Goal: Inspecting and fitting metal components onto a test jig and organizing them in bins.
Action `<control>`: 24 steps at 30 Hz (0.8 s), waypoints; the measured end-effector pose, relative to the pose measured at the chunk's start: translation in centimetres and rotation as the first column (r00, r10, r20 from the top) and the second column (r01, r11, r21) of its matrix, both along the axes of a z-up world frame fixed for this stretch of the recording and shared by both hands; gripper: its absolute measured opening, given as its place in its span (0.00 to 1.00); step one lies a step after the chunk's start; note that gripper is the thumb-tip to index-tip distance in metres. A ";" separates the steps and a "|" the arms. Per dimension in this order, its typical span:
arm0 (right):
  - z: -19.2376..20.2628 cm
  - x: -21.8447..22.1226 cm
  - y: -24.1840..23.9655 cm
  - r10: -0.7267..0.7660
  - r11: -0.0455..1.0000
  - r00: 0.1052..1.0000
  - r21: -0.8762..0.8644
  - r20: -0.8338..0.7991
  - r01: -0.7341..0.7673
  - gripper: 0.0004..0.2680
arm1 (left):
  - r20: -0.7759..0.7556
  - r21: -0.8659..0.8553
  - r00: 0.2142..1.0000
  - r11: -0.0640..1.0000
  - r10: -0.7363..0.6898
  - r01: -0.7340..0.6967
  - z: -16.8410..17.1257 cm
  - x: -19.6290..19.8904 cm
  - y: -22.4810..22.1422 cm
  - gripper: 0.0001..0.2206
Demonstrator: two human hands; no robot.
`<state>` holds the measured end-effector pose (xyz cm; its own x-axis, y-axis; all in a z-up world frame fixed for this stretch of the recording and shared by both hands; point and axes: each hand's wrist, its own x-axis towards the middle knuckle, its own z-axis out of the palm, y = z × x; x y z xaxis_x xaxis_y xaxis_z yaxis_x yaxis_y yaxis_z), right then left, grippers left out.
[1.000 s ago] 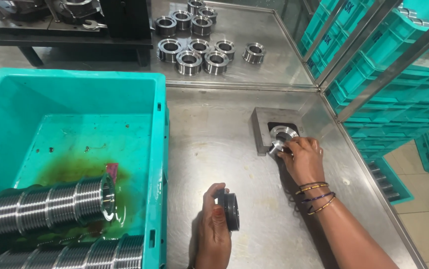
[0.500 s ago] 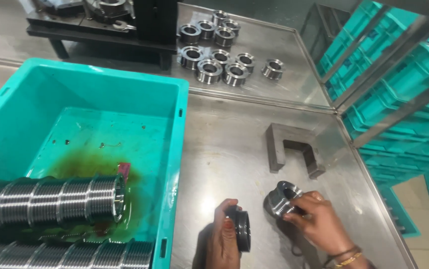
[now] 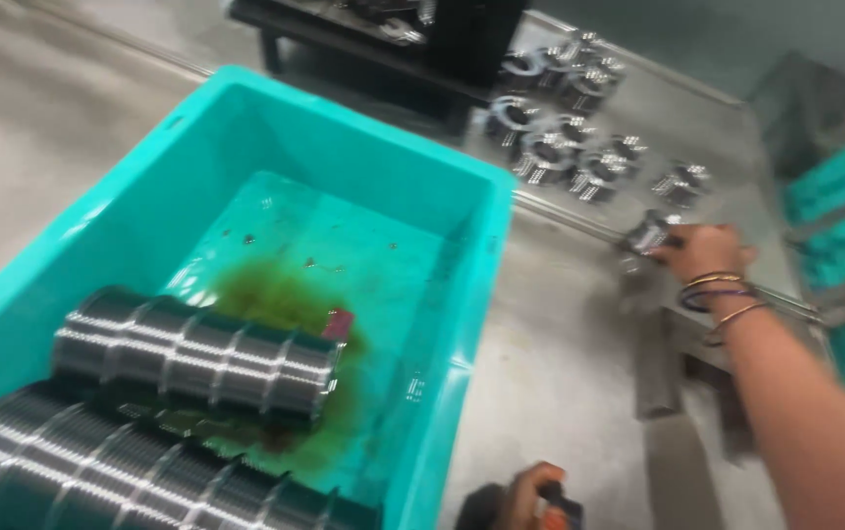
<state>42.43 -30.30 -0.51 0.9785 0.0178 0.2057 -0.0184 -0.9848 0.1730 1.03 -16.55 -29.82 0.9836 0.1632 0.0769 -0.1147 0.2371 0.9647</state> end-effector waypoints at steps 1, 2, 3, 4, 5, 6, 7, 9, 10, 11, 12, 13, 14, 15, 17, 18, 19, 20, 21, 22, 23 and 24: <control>-1.5 2.3 -1.1 -0.036 0.995 0.999 -0.095 0.002 0.036 0.20 | 0.032 0.001 0.999 1.000 -0.001 0.001 -3.3 -0.2 -2.2 0.20; -1.8 3.9 -0.3 -0.014 0.996 1.000 -0.089 -0.015 0.012 0.20 | 0.065 0.003 0.998 1.000 -0.003 0.003 -4.9 1.4 -2.5 0.17; -1.7 5.2 0.0 -0.087 0.991 0.995 -0.105 -0.054 0.081 0.20 | 0.102 0.002 0.995 1.000 -0.014 0.014 -6.1 2.9 -3.4 0.13; -1.7 6.6 0.2 -0.160 0.981 0.983 -0.125 -0.090 0.148 0.20 | 0.140 0.003 0.990 1.000 -0.025 0.025 -7.0 4.5 -4.7 0.10; -1.8 6.7 0.9 -0.154 0.982 0.983 -0.126 -0.100 0.141 0.20 | 0.130 0.003 0.991 1.000 -0.020 0.020 -5.3 3.9 -4.6 0.10; -1.8 6.7 1.6 -0.056 0.994 0.998 -0.092 -0.009 0.055 0.17 | 0.084 0.095 0.994 0.993 0.068 -0.076 -3.5 3.4 -4.6 0.08; -1.7 6.7 2.2 0.036 0.997 0.996 -0.065 0.087 -0.031 0.14 | 0.047 0.190 0.987 0.968 0.157 -0.163 -1.7 2.9 -4.6 0.05; -0.8 5.7 4.2 0.168 0.986 0.957 -0.037 0.236 -0.164 0.09 | -0.031 0.146 0.983 0.974 0.179 -0.172 -0.6 2.9 -4.4 0.04; -0.3 5.1 5.4 0.277 0.957 0.877 -0.028 0.392 -0.289 0.06 | -0.101 0.101 0.976 0.978 0.193 -0.183 -0.1 3.0 -4.2 0.04; 2.3 2.4 9.0 0.281 0.955 0.875 -0.027 0.394 -0.294 0.06 | -0.100 0.102 0.975 0.977 0.198 -0.188 -0.3 3.1 -3.9 0.04; 4.8 -0.5 12.4 0.423 0.853 0.823 0.140 0.378 -0.503 0.04 | 0.013 0.100 0.983 0.978 0.184 -0.185 -0.5 3.3 -3.5 0.05; 7.5 -3.6 15.5 0.549 0.688 0.743 0.298 0.383 -0.662 0.04 | 0.125 0.094 0.979 0.980 0.162 -0.174 -0.5 3.2 -3.6 0.07; 10.0 -7.3 19.3 0.549 0.690 0.743 0.295 0.382 -0.661 0.04 | 0.126 0.090 0.979 0.981 0.161 -0.173 1.9 3.0 -2.1 0.07; 12.6 -11.6 23.0 0.718 0.548 0.645 0.359 0.262 -0.755 0.05 | 0.210 0.108 0.976 0.990 0.065 -0.089 4.3 2.6 -0.5 0.12; 15.6 -18.7 29.1 0.851 0.397 0.502 0.434 0.155 -0.808 0.06 | 0.297 0.132 0.954 0.991 -0.039 0.000 10.4 1.7 2.5 0.18; 15.8 -21.2 31.6 0.940 0.334 0.331 0.418 -0.082 -0.845 0.12 | 0.150 0.081 0.982 0.988 0.115 -0.129 14.0 1.1 4.0 0.18; 15.9 -23.7 34.2 0.939 0.266 0.134 0.421 -0.316 -0.867 0.19 | -0.012 0.050 0.966 0.965 0.258 -0.257 17.4 0.5 5.5 0.19; 15.2 -24.6 35.9 0.939 0.270 0.141 0.416 -0.314 -0.869 0.19 | -0.006 0.050 0.967 0.966 0.253 -0.252 18.8 0.4 6.9 0.19; 14.5 -25.5 37.7 0.922 0.245 0.107 0.346 -0.371 -0.906 0.24 | 0.031 0.025 0.986 0.986 0.162 -0.163 20.3 0.4 8.3 0.22; 13.8 -26.3 39.6 0.899 0.213 0.078 0.276 -0.430 -0.937 0.29 | 0.069 0.003 0.995 0.998 0.070 -0.070 21.7 0.4 9.7 0.24; 12.3 -25.6 39.9 0.899 0.214 0.081 0.271 -0.431 -0.939 0.29 | 0.075 0.001 0.995 0.998 0.070 -0.070 22.3 0.3 10.1 0.24; 10.7 -24.9 40.3 0.905 0.181 0.065 0.241 -0.421 -0.954 0.25 | 0.058 0.000 0.997 0.998 0.057 -0.058 22.8 0.2 10.6 0.24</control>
